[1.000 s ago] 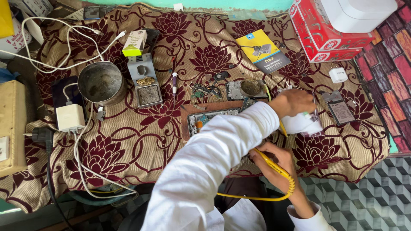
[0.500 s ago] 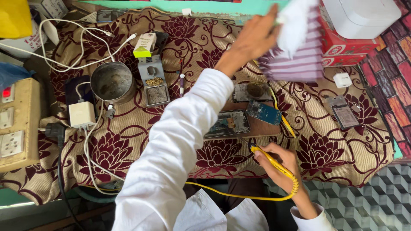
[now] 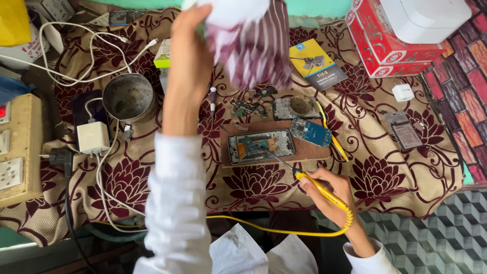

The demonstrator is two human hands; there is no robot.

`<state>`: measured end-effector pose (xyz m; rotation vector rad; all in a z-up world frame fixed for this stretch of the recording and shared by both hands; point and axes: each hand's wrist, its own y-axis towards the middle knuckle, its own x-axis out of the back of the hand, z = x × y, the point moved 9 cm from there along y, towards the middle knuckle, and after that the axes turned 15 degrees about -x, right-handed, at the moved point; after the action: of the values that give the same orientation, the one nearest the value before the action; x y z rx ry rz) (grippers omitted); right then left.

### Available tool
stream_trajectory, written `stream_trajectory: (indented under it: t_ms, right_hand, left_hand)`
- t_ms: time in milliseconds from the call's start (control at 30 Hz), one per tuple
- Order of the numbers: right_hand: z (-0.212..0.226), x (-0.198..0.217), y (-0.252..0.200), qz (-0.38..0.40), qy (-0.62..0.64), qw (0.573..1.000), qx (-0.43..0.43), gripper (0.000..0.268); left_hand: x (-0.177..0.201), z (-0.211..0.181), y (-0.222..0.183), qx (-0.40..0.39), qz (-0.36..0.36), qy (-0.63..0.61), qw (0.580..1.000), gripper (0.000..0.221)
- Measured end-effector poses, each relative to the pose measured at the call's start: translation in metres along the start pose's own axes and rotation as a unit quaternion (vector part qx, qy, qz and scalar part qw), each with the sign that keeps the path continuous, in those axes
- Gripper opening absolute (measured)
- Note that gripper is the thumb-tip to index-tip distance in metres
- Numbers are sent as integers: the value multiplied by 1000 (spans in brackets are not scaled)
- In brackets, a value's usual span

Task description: The person uses a hot air gun and a small tool to work on a disassembled mobile phone motherboard. They repeatedly apply heat to specific areas of the circuit board while holding it steady, occasionally adjusting the tool or the board's position.

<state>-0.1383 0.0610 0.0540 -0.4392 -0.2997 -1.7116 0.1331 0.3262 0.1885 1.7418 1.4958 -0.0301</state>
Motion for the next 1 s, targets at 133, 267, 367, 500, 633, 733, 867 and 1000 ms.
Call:
stream_trajectory:
  t_ms: [133,267,367,500,633,733,867,1000]
  right_hand:
    - [-17,0,2,-9,-15,998,-64,13]
    - [-32,-2,6,4,-13,993,-121,13]
    - [-25,0,4,-1,-26,996,-81,12]
    - [-18,-3,2,0,22,999,-43,13]
    - [-19,-2,3,-5,22,999,-47,12]
    - [-20,-3,3,1,25,999,-45,11]
    - [-16,-4,2,7,16,1000,-25,11]
    - [-14,-3,3,8,28,998,-49,10]
  left_hand:
    - [19,-79,-138,47,-97,-164,980,60]
    - [26,-105,-234,83,-186,-114,972,57]
    - [29,-91,-253,109,-169,-81,976,55]
    - [43,-67,-243,114,-131,-41,984,54]
    - [39,-63,-254,117,-81,-9,990,52]
    - [30,-61,-275,121,-51,13,991,51]
    - [21,-51,-291,127,-18,44,991,50]
    - [12,-55,-287,112,24,71,991,48]
